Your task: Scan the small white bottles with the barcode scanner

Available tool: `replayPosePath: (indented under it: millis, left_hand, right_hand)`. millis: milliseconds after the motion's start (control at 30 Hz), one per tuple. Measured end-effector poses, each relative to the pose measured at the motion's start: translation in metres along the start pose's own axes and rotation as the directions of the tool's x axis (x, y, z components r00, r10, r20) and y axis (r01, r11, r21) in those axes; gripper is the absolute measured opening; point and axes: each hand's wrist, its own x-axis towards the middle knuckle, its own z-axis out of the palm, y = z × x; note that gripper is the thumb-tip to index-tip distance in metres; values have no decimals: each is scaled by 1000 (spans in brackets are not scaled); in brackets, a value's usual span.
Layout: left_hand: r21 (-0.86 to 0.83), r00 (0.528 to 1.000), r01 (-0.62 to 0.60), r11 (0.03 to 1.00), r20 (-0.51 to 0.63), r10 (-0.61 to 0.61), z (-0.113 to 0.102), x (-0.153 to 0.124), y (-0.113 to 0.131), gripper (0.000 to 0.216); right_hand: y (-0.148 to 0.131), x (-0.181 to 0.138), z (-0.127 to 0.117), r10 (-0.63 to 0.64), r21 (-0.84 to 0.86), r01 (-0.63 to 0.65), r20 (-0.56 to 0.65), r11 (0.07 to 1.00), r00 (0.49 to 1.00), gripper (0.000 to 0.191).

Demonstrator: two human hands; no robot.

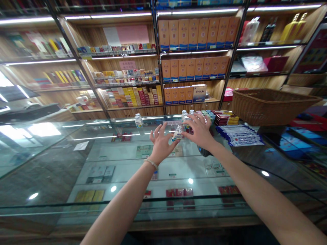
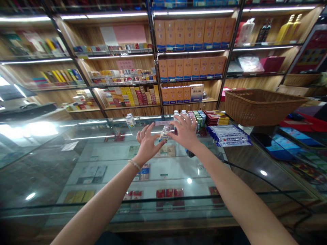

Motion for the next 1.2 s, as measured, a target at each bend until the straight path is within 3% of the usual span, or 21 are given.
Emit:
replayPosePath:
  millis: [200, 500, 800, 967, 1100, 1200]
  left_hand:
    - [26, 995, -17, 1000, 95, 15, 9, -3, -1, 26]
    - [86, 973, 10, 996, 230, -29, 11, -6, 2, 26]
    - [79, 987, 40, 996, 151, -51, 22, -7, -4, 32]
    - [60, 987, 88, 994, 131, -95, 16, -4, -5, 35]
    - [63, 986, 93, 994, 133, -101, 11, -3, -3, 27]
    - [60, 987, 84, 995, 132, -92, 11, -2, -3, 21]
  right_hand:
    - [-2, -2, 2, -56, 5, 56, 17, 998, 998, 19]
    - [-5, -2, 1, -113, -43, 121, 152, 992, 982, 13]
    - [-8, 1, -3, -135, -70, 152, 206, 986, 969, 16]
    - [-1, 5, -10, -158, -38, 172, 247, 984, 956, 25]
    - [16, 3, -17, -188, -42, 199, 192, 979, 963, 32]
    - [37, -2, -20, -109, -60, 115, 98, 992, 989, 31]
